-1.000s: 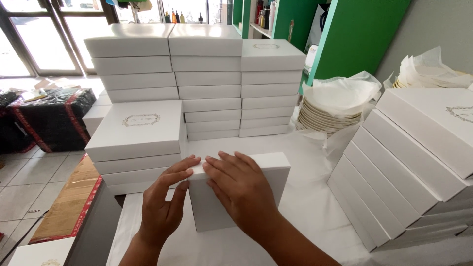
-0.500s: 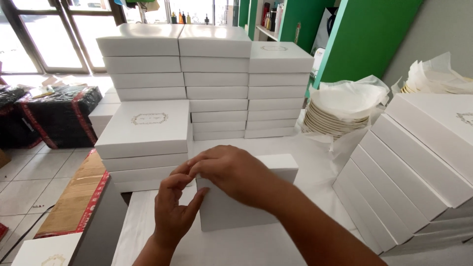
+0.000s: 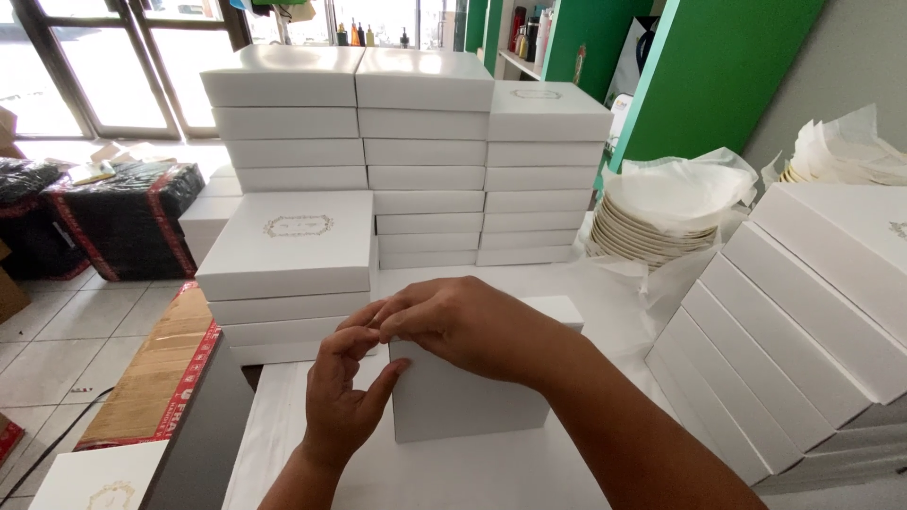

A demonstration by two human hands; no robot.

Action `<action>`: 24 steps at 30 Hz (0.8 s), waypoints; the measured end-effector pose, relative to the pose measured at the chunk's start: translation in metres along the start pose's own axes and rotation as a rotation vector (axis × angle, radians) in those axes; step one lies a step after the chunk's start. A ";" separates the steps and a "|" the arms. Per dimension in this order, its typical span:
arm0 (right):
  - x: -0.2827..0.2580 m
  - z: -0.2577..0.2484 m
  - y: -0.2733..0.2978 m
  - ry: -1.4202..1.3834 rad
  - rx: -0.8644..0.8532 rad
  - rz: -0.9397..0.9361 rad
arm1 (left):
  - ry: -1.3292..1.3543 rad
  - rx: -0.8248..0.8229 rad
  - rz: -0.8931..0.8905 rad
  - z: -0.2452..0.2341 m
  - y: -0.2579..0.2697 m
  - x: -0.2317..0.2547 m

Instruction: Packing ceramic plates into individual white boxes with protective paper wrapping.

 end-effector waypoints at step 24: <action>0.029 0.000 0.143 0.491 0.551 0.198 | -0.243 -0.085 0.069 0.010 -0.011 0.024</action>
Point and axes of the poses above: each hand's wrist, its own y-axis away from the middle knuckle, its own z-axis out of the palm, x = y × z, the point moved 8 cm from there along -y, towards the middle knuckle, and after that the axes turned 15 degrees about -x, right-handed, at the moved point
